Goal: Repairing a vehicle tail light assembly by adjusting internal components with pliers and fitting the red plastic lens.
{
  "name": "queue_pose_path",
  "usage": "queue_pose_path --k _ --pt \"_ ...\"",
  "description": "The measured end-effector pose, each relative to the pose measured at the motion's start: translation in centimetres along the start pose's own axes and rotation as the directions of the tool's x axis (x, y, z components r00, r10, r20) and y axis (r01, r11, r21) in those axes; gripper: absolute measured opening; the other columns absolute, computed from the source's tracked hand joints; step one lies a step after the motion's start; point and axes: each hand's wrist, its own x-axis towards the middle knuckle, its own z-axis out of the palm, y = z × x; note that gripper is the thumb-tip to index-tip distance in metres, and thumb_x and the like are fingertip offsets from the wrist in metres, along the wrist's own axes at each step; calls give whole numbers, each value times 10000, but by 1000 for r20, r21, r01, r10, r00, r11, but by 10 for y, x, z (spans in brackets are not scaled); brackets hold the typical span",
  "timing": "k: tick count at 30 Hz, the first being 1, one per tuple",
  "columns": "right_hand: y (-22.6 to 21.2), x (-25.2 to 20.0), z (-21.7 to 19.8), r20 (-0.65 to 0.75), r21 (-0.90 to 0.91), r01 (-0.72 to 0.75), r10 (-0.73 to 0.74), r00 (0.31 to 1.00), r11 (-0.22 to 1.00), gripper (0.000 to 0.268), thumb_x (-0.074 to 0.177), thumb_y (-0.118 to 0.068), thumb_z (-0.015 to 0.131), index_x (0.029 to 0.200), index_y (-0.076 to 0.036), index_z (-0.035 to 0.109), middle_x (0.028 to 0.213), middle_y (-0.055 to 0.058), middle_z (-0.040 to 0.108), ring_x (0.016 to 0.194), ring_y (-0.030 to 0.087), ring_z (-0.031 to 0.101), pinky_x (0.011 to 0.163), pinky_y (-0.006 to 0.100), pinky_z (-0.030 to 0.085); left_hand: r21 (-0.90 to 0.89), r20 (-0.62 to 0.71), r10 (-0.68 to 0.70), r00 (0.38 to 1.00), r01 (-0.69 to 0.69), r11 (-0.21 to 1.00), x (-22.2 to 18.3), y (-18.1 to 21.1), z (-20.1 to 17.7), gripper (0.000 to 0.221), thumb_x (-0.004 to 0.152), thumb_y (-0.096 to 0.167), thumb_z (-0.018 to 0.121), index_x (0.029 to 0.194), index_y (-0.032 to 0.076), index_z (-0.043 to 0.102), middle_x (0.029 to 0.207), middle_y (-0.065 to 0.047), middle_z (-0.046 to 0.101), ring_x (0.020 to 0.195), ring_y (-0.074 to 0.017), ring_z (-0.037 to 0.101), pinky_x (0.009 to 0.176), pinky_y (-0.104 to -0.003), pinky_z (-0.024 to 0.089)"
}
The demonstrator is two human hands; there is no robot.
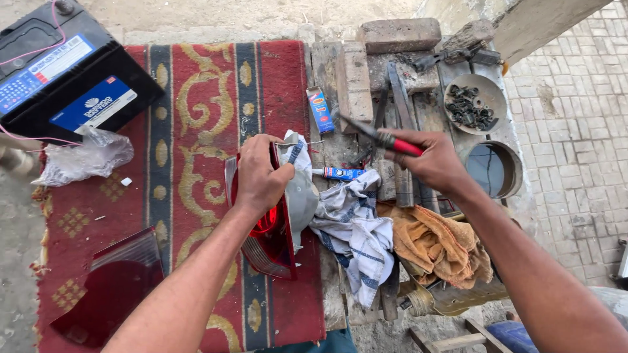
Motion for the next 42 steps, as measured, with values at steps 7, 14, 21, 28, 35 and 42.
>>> queue_pose_path --k 7,14,21,28,35,42 --pt "0 6 42 226 2 33 -33 974 999 436 792 -8 842 1204 -133 773 1058 145 786 872 169 632 777 342 526 -46 53 22 998 -19 999 -3 -3 -15 478 620 181 608 1092 121 649 948 -112 565 933 -350 580 1001 -485 413" --pt "-14 25 56 369 11 46 -47 928 999 400 844 -3 783 1218 -147 765 974 149 768 791 204 589 781 376 465 -35 65 56 996 -54 998 -7 -10 -17 465 626 184 619 1088 132 642 973 -116 584 957 -364 584 1008 -479 413" --pt "8 38 69 403 112 160 -192 895 981 431 832 -22 829 1227 -177 756 977 108 772 907 166 650 880 364 509 -24 70 66 995 -64 998 -6 -7 -18 475 611 192 607 1081 139 651 942 -122 574 916 -367 588 986 -461 421" --pt "16 37 76 410 129 188 -225 884 974 471 812 1 836 1237 -180 745 992 118 772 942 166 653 911 374 518 -31 66 71 995 -69 997 -8 -4 -19 490 596 192 613 1082 137 651 944 -122 571 919 -358 591 991 -446 418" --pt "23 36 78 410 151 172 -220 885 973 459 806 -16 853 1221 -185 753 951 96 766 898 154 648 867 352 521 -14 72 63 995 -62 998 -10 1 -19 503 588 191 618 1087 134 658 935 -120 570 912 -345 576 958 -444 428" --pt "35 35 81 410 168 134 -192 892 977 454 810 -10 848 1219 -185 757 935 92 767 845 138 636 812 333 518 -31 80 45 996 -42 999 -10 3 -19 502 594 188 626 1092 132 649 967 -128 563 949 -361 564 922 -484 438"
